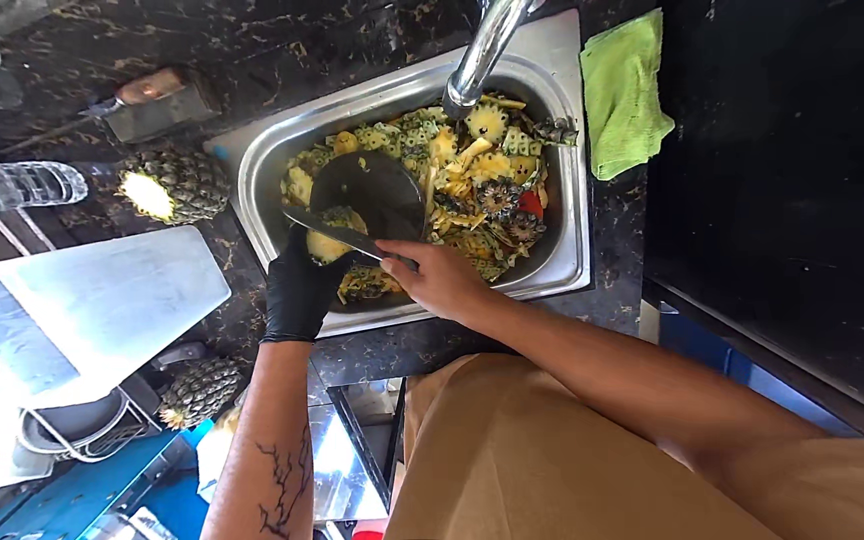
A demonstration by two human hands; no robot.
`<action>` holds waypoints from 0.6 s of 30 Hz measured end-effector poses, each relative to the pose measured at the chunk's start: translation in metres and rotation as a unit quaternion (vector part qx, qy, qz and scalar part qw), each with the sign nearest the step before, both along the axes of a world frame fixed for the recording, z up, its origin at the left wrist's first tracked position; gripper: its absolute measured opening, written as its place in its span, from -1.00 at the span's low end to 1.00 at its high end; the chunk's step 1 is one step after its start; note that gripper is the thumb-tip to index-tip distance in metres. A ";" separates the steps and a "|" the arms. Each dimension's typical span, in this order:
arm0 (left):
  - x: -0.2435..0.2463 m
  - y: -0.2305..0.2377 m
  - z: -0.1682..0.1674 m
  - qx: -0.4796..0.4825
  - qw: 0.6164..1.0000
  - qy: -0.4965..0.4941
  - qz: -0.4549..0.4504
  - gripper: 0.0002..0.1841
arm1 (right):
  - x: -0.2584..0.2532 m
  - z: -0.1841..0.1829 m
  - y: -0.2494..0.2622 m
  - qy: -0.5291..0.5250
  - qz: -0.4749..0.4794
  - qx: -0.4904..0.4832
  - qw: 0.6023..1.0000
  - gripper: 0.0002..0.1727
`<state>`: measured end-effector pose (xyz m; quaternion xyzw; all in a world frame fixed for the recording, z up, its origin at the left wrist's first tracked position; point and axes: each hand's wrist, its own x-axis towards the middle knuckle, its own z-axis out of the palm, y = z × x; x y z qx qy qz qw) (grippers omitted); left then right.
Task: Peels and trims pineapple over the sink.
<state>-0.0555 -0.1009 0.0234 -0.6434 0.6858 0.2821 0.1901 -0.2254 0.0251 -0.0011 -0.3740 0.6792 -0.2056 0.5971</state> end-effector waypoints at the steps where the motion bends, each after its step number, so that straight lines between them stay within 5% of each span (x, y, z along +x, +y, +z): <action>1: 0.002 0.001 -0.002 -0.004 1.000 0.005 -0.003 -0.13 | -0.003 0.000 0.006 0.005 0.005 0.016 1.000 -0.51; 18: 0.004 0.002 -0.003 -0.006 1.000 0.007 0.009 -0.03 | 0.003 -0.017 -0.028 -0.040 -0.022 0.020 0.999 -0.52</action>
